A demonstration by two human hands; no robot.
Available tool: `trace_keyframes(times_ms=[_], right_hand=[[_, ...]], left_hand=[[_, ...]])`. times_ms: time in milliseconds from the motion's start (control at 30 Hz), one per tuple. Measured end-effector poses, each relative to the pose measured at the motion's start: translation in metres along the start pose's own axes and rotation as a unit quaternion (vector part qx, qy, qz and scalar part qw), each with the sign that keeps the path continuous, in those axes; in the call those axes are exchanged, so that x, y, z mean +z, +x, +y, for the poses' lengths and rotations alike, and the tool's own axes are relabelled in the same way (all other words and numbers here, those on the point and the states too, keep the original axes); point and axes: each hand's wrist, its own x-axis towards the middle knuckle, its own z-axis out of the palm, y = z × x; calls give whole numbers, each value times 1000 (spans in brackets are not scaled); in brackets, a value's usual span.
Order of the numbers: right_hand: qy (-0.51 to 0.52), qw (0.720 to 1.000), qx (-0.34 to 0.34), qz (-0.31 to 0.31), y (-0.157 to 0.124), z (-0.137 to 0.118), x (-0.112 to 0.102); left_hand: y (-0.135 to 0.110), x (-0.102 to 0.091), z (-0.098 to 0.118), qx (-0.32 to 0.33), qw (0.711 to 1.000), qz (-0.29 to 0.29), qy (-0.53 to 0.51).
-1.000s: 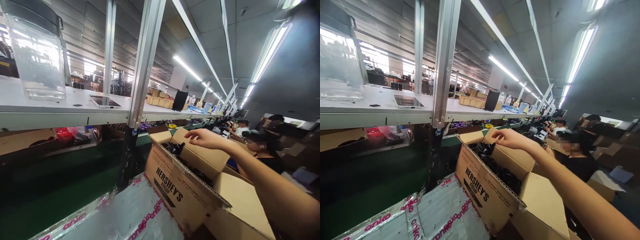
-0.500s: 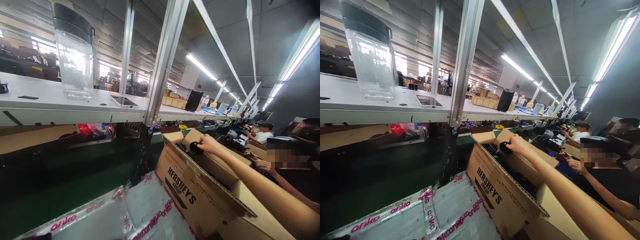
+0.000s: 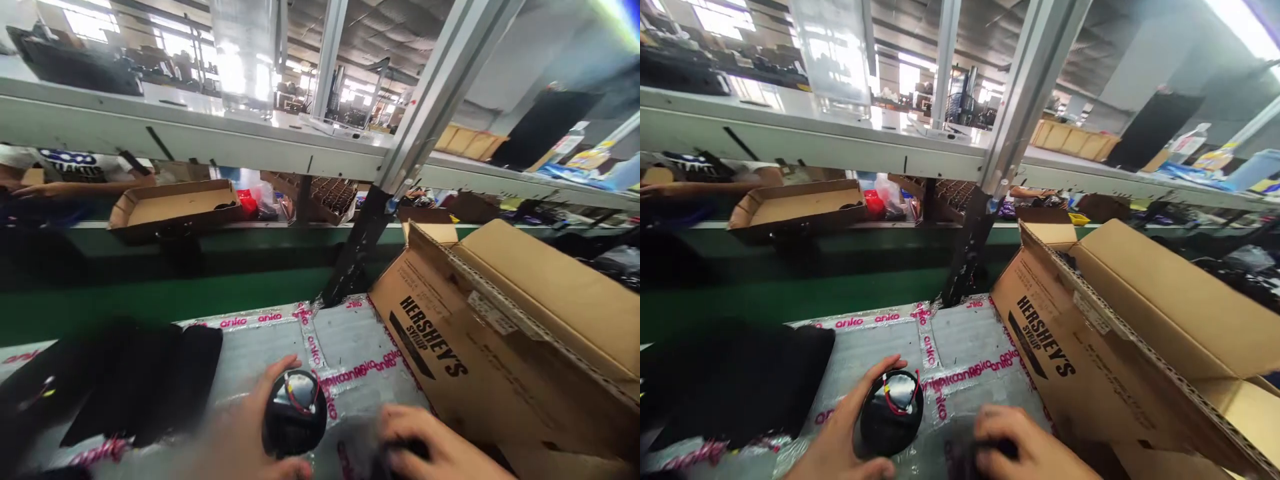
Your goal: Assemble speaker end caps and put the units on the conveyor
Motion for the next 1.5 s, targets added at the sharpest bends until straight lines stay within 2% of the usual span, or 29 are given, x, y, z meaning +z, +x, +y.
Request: trace_keyframes(times_ms=[33,67,167,200,367,433,500,600,667,767,833,900,1067,1233,1367,1500], right_hand=[[-7,999,23,-23,12,13,22],[-30,998,48,0,25,25,40],[-61,996,58,31,53,50,69],[-61,997,47,20,58,54,73],[-66,991,-36,-113,67,57,76],[-68,991,-50,-104,71,57,77],[-23,996,-40,-72,76,56,76],[147,988,10,-39,83,49,75],[301,952,26,-52,87,41,81],[510,856,47,-70,92,28,103],[585,806,77,-52,94,20,120],[612,784,94,-30,95,15,132],[612,785,100,19,93,10,136],[604,789,100,46,100,4,135],[611,787,83,41,103,-3,131],[604,797,20,7,99,-5,120]], left_hand=[[0,-1,3,-2,1000,-16,1],[0,-2,5,-7,1000,-28,-2],[-3,-1,7,-24,999,-32,-23],[-4,0,6,-25,999,-19,-32],[-9,-4,3,-31,997,66,-31],[-9,-9,7,-30,996,86,-5],[-10,-16,15,8,992,122,23],[-10,-23,30,79,970,206,105],[-8,-26,41,106,949,226,192],[0,-25,53,122,924,199,301],[7,-23,58,117,917,177,339],[13,-20,62,115,917,155,348],[26,-13,67,140,924,128,331],[36,-9,61,109,949,153,255],[39,-8,56,78,973,161,148],[37,-8,55,83,981,135,108]])
